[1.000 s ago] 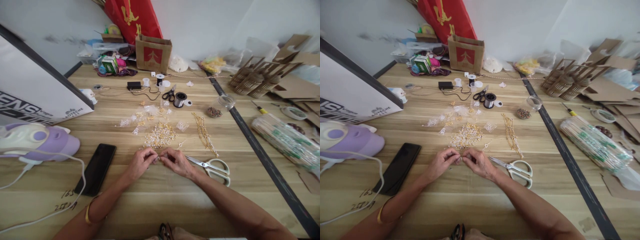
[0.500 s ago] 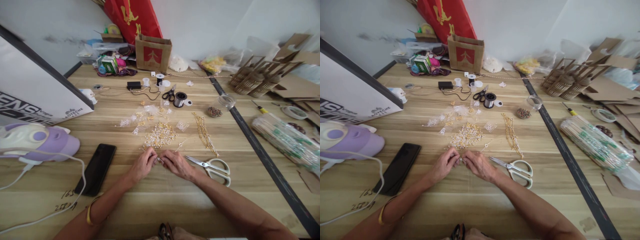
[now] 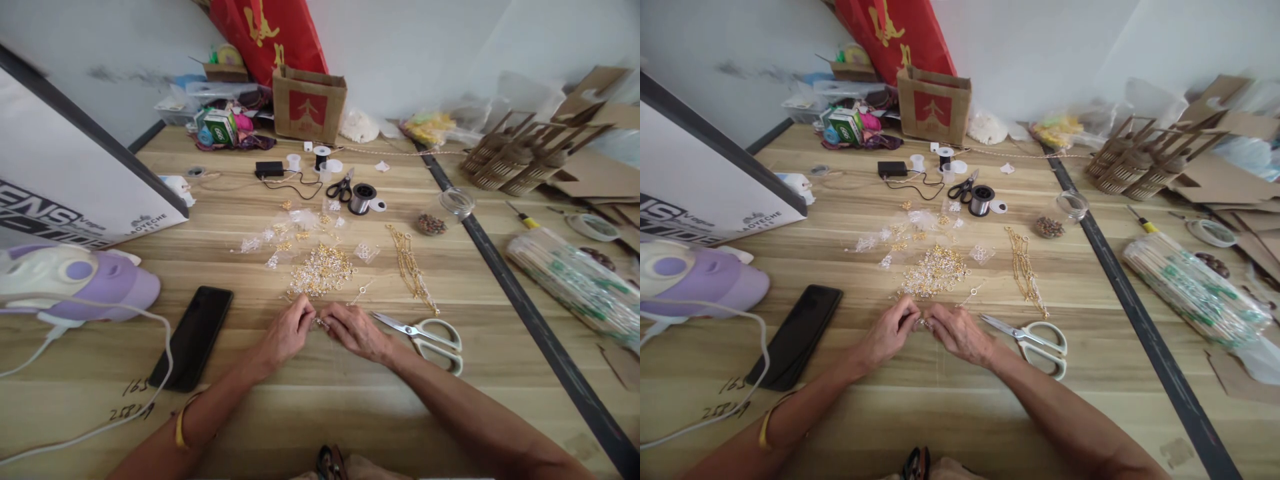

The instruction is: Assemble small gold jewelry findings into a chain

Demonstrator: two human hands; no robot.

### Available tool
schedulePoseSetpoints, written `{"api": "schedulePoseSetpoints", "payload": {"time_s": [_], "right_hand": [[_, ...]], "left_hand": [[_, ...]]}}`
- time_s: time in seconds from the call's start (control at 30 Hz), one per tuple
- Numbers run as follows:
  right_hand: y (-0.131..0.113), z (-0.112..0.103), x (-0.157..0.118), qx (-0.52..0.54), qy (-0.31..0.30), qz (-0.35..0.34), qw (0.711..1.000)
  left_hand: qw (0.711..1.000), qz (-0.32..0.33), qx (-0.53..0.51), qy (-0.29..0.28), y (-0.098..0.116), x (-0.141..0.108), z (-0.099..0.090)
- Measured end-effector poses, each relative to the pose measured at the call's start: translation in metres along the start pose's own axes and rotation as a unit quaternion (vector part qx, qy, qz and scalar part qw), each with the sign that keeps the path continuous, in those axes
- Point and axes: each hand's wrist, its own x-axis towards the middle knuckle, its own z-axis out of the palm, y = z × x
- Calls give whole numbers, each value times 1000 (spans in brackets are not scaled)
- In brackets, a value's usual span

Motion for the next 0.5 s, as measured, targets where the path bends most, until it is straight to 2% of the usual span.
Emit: {"api": "schedulePoseSetpoints", "payload": {"time_s": [0.13, 0.27, 0.5], "right_hand": [[-1, 0, 0, 61, 4, 36, 997], [-1, 0, 1, 108, 19, 67, 992], [1, 2, 0, 117, 41, 68, 990]], "left_hand": [[1000, 1, -22, 14, -3, 0, 1], [995, -6, -96, 19, -4, 0, -2], [968, -48, -247, -26, 1, 3, -10]]}}
